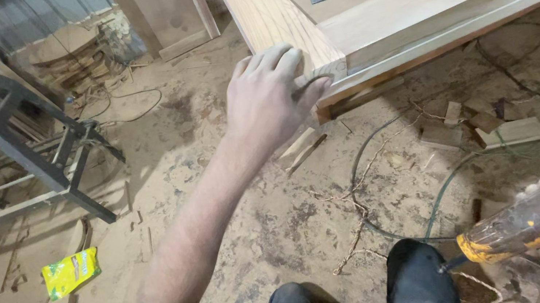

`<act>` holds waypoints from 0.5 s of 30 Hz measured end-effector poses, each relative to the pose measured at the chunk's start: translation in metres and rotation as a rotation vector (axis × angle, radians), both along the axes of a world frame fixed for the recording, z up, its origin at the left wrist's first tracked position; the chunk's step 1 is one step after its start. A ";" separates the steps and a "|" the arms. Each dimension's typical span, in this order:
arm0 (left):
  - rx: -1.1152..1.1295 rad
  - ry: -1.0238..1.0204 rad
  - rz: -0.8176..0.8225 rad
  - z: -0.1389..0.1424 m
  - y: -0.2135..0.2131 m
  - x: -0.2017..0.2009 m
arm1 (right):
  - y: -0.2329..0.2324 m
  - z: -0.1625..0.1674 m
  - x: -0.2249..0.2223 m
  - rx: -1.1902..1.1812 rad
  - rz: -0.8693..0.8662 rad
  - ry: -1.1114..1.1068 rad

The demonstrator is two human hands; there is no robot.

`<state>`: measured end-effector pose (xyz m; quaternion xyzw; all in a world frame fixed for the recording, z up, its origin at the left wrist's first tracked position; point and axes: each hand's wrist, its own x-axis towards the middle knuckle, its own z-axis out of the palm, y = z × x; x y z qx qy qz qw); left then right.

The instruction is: The person uses an angle grinder with a sanding disc to smooth the edges and corners of a rectangular wooden frame. The person moves the tool along the frame's perimeter, occasionally pausing to check the surface with a hand.

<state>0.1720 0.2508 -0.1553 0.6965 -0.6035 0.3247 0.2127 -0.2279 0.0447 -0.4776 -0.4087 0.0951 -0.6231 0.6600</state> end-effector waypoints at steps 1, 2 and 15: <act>0.084 0.056 0.025 0.014 -0.009 -0.007 | 0.006 -0.001 0.005 -0.007 -0.006 0.010; 0.169 0.111 0.049 0.025 -0.016 -0.014 | 0.012 -0.002 0.008 0.045 0.016 -0.004; 0.200 0.087 -0.012 0.023 -0.018 -0.011 | 0.028 -0.028 0.027 0.131 0.146 -0.012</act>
